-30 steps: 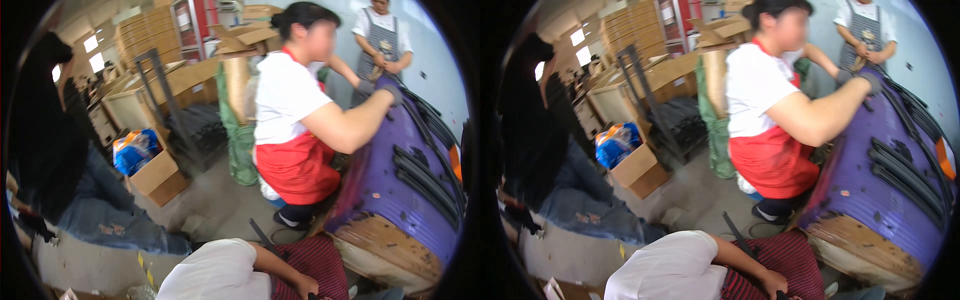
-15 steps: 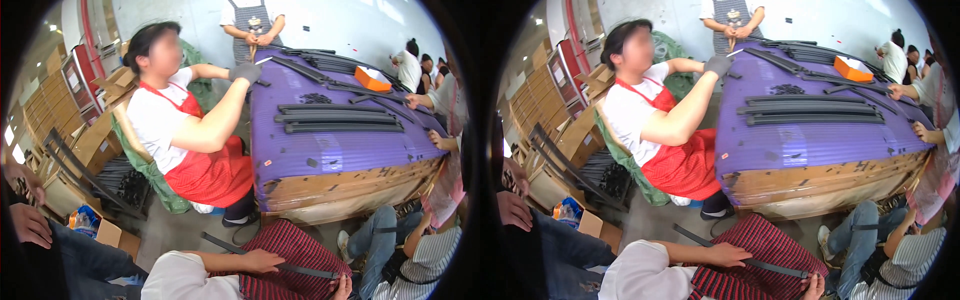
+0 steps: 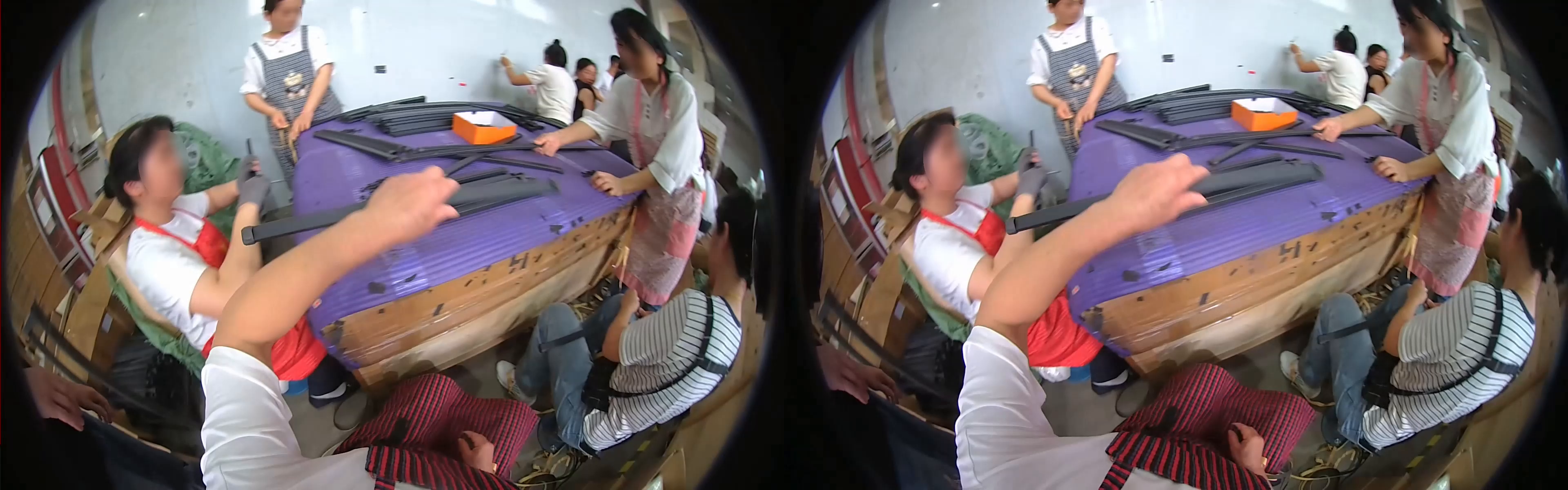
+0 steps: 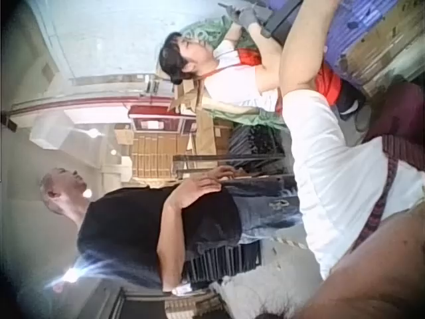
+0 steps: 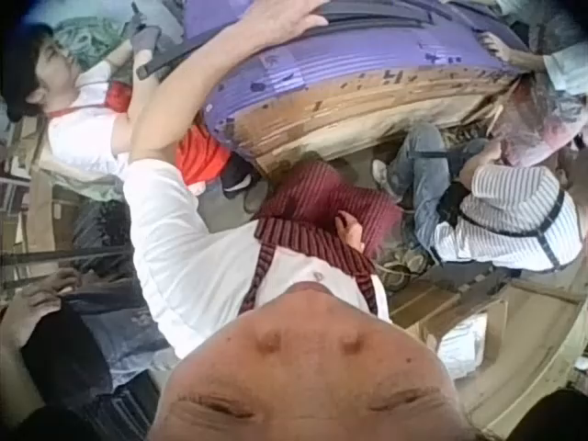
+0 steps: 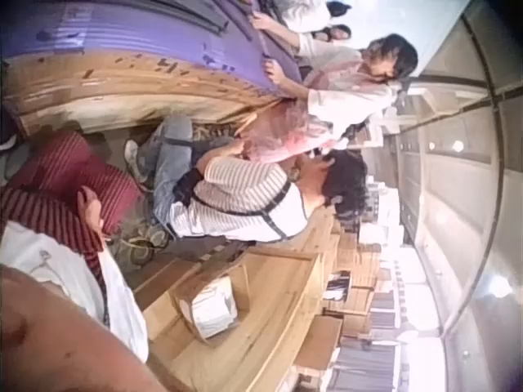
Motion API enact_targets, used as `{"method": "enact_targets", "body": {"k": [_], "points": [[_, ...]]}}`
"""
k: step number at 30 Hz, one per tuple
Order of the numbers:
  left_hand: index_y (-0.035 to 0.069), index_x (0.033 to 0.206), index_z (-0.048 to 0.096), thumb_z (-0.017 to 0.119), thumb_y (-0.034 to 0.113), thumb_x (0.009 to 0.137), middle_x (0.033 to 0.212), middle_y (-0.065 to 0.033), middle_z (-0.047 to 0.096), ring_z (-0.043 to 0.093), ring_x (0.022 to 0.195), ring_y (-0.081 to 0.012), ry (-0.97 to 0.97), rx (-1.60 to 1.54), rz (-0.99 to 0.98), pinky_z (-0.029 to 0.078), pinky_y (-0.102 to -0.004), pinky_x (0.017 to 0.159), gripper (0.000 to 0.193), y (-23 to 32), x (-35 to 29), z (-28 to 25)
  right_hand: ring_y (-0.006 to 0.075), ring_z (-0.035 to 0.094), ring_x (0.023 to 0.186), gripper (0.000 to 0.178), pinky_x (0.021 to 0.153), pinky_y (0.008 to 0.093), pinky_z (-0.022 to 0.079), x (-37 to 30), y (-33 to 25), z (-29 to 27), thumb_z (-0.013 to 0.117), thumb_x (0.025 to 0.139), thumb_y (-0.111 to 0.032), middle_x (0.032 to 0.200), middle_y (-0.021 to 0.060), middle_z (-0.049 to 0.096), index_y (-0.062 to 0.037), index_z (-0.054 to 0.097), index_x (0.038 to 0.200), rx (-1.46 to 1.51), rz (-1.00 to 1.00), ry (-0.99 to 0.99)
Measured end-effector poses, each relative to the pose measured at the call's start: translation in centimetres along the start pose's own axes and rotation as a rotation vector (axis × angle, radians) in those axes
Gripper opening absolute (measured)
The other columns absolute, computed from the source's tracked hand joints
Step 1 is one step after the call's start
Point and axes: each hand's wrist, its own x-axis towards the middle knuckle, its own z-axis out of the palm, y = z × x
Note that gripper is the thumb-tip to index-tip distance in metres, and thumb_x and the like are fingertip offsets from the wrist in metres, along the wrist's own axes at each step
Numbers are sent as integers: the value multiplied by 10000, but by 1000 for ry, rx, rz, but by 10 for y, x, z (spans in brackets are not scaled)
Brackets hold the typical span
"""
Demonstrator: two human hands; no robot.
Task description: Manually attaching small plastic clips and connectors to long black straps or rails at an assembly workbench.
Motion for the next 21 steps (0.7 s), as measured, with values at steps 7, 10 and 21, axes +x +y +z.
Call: {"method": "enact_targets", "body": {"k": [7, 10, 21], "points": [[102, 1055, 550, 580, 285, 778, 961, -127, 556, 540, 916, -311, -47, -61, -122, 432, -416, 773, 333, -70, 62, 75, 248, 627, 729, 197, 674, 320, 494, -1, -5, -16, 638, 708, -158, 789, 152, 631, -24, 639, 853, 35, 166, 38], [117, 1075, 552, 575, 304, 782, 984, -137, 559, 538, 944, -311, -125, -43, -149, 439, -417, 779, 349, -79, 80, 109, 212, 629, 730, 223, 649, 315, 499, -5, 0, -27, 652, 708, -177, 802, 128, 637, -50, 647, 891, 54, 291, -21], [88, 936, 626, 502, 356, 808, 866, -167, 611, 565, 850, -348, -157, -133, -341, 448, -422, 742, 321, -90, 84, 136, 333, 549, 945, 230, 833, 329, 424, 18, -64, -90, 582, 786, -128, 1031, 197, 570, -16, 597, 986, -47, 169, 129]]}}
